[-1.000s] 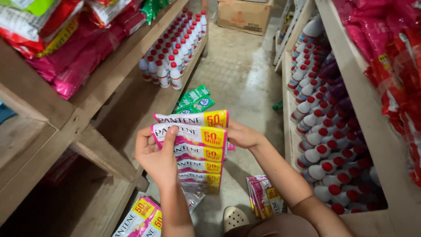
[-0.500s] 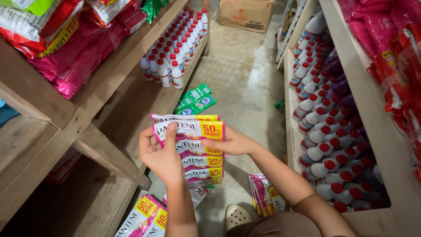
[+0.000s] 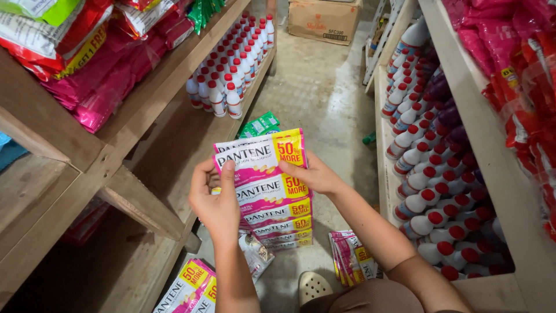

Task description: Organizing and inspecting shampoo and dish soap sachets on the shelves of a grocery store aisle.

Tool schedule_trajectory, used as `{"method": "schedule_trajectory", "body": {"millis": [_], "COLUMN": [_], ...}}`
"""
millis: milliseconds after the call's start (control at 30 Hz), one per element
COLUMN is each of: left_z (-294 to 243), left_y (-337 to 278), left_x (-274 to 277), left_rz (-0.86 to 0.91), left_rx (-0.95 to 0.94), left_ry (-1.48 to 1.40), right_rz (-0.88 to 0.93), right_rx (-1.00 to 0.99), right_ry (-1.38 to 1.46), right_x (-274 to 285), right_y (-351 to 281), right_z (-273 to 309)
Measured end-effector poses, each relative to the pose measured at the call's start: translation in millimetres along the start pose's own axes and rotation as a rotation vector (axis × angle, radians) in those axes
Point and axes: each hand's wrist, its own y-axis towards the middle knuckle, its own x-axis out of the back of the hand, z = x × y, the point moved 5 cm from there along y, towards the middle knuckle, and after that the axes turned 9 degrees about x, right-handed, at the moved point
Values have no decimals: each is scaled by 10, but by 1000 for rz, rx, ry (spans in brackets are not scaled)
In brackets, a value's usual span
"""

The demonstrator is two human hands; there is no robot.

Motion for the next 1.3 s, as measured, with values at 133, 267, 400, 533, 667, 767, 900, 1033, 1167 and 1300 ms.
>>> {"method": "schedule_trajectory", "body": {"millis": [133, 267, 400, 533, 667, 767, 900, 1033, 1167, 1300], "left_z": [-377, -334, -108, -19, -20, -21, -145, -134, 187, 531], "left_y": [-69, 30, 26, -18, -2, 20, 99, 81, -2, -83], "left_x": [66, 2, -36, -24, 55, 85, 44, -143, -372, -599], "left_rz": [-134, 155, 228, 128, 8, -20, 88, 265, 535, 842], "left_rx": [-332, -180, -38, -9, -119, -151, -194, -64, 65, 157], "left_ry": [163, -298, -304, -382, -354, -353, -321, -446, -381, -237], "right_rz": [21, 65, 75, 99, 396, 405, 237, 119, -8, -88], "right_rx": [20, 36, 27, 26, 23, -51, -166, -127, 16, 136], "right_ry": [11, 48, 46, 108, 145, 136, 283, 227, 342, 397], "right_x": [13, -8, -27, -15, -79, -99, -27, 116, 308, 470], "right_y": [-3, -9, -17, -51, -84, -68, -33, 22, 38, 14], "right_z": [-2, 20, -24, -126, -216, -363, -445, -270, 21, 357]}}
